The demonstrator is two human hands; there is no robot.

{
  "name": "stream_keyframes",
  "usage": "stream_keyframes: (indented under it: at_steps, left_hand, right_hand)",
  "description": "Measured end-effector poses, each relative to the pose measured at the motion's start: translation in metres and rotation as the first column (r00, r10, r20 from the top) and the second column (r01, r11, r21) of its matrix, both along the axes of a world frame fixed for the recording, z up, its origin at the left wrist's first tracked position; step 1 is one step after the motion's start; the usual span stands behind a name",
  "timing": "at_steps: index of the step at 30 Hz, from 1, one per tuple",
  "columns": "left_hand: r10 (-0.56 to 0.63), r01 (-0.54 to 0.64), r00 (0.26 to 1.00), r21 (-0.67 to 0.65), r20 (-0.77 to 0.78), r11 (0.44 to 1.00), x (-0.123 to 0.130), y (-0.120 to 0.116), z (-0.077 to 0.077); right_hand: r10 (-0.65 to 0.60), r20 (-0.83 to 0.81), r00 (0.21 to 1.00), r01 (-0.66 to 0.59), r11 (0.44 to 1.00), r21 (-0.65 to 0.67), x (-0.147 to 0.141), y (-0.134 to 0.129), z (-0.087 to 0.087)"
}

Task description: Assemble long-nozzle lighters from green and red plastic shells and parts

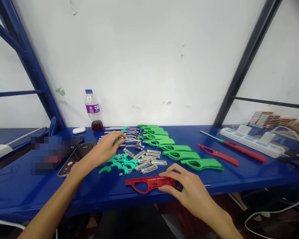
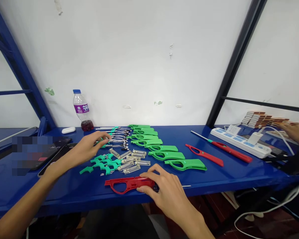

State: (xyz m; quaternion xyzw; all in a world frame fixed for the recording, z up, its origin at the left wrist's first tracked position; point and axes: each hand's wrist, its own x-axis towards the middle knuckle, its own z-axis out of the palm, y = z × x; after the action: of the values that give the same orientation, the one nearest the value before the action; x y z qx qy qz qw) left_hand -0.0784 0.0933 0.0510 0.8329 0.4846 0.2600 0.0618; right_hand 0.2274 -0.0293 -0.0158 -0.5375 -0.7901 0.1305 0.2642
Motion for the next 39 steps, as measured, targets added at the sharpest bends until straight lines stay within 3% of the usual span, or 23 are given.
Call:
stream_keyframes:
  at_steps: [6, 10, 14, 24, 33, 39]
  left_hand:
    - [-0.125, 0.117, 0.99, -0.114, -0.067, 0.987, 0.001, 0.028, -0.016]
    - [-0.186, 0.172, 0.98, -0.167, -0.071, 0.971, 0.002, 0.029, -0.023]
    - [-0.222, 0.204, 0.973, -0.213, -0.062, 0.955, 0.002, 0.024, -0.02]
    - [-0.166, 0.144, 0.983, -0.215, -0.084, 0.966, -0.02, 0.035, 0.004]
    - [-0.129, 0.101, 0.973, -0.152, -0.19, 0.983, -0.014, 0.032, -0.017]
    - [-0.141, 0.112, 0.963, -0.133, -0.229, 0.985, -0.012, 0.032, -0.019]
  right_hand:
    - [-0.025, 0.013, 1.0, 0.025, 1.0, 0.004, 0.001, 0.002, -0.006]
    - [-0.033, 0.013, 0.999, 0.033, 0.999, 0.028, 0.001, 0.002, -0.007]
    - [-0.041, 0.019, 0.999, 0.041, 0.999, 0.024, 0.0, 0.001, -0.005]
    - [-0.041, 0.037, 0.998, 0.039, 0.998, 0.047, 0.001, 0.001, -0.006]
    - [-0.031, 0.038, 0.999, 0.028, 0.997, 0.067, 0.002, 0.002, -0.007]
    - [-0.042, 0.039, 0.998, 0.04, 0.998, 0.043, 0.002, 0.001, -0.005]
